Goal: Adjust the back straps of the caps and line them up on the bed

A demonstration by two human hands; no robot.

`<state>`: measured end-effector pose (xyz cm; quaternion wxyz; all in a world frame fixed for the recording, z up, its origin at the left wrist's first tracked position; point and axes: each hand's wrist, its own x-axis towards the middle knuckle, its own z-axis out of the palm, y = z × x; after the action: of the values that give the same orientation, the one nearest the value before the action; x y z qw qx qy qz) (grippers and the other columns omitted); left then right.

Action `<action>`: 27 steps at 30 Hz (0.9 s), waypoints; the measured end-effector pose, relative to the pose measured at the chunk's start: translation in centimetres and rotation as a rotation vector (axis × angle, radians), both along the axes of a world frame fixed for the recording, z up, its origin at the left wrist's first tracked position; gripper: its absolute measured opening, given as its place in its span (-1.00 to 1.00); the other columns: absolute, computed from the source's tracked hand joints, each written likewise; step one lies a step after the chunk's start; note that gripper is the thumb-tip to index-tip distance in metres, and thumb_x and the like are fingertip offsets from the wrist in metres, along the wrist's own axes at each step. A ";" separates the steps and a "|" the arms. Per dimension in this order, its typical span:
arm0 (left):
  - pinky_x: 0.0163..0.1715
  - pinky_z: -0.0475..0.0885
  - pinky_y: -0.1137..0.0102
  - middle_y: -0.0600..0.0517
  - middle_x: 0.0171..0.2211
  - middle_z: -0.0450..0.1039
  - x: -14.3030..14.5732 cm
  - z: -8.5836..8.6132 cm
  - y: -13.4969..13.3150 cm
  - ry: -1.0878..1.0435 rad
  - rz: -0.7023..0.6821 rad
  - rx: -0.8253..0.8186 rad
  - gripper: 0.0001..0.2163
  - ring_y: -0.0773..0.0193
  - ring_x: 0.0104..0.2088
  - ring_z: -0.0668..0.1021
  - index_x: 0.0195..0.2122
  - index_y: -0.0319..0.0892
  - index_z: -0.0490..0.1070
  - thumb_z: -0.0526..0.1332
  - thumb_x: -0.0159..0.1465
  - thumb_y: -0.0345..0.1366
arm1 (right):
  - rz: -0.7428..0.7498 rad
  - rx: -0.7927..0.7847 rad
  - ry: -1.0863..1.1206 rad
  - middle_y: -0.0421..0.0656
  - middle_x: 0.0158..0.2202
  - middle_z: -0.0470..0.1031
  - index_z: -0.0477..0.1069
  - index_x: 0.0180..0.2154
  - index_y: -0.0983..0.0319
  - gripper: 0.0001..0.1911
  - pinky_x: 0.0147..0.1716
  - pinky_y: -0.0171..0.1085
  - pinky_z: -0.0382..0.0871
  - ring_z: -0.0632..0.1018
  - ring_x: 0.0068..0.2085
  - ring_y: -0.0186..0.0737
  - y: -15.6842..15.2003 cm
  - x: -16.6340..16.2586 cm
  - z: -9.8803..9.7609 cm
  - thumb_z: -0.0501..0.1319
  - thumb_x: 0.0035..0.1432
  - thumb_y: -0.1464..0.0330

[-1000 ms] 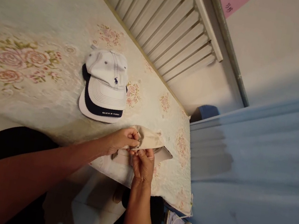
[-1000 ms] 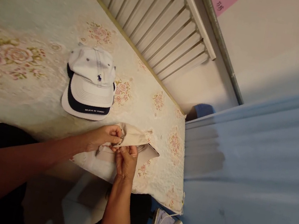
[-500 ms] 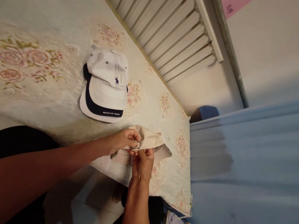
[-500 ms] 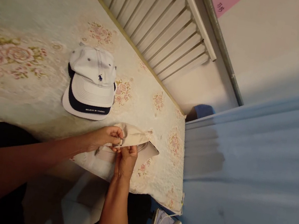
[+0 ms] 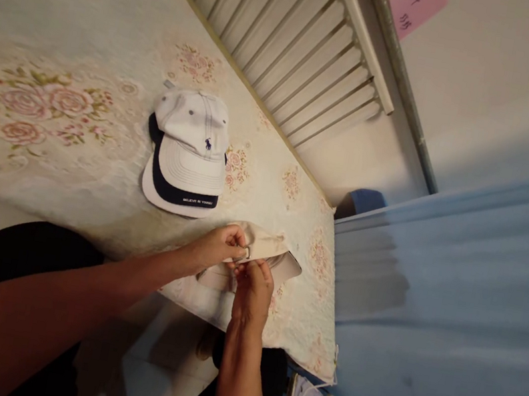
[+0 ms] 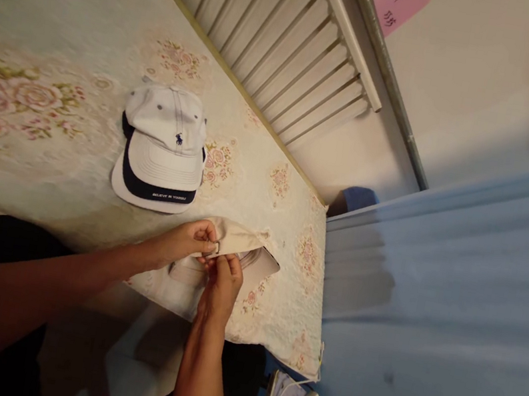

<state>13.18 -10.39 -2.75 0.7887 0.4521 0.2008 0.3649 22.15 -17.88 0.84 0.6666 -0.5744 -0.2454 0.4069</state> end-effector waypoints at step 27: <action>-0.61 0.14 0.52 0.20 -0.63 0.24 -0.7 1.2 -0.6 0.276 0.120 0.131 -0.90 0.43 -0.61 0.31 -0.48 -0.14 0.22 0.16 0.09 -0.32 | 0.018 -0.010 0.163 -0.33 -0.60 0.44 0.35 -0.49 0.24 -0.75 -0.50 -0.39 0.36 0.44 -0.56 -0.41 0.9 2.3 -0.5 0.41 -0.24 0.44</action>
<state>12.48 -10.98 -1.56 0.6992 0.5358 0.3096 0.3579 24.40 -16.93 0.32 0.6778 -0.5404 -0.1934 0.4595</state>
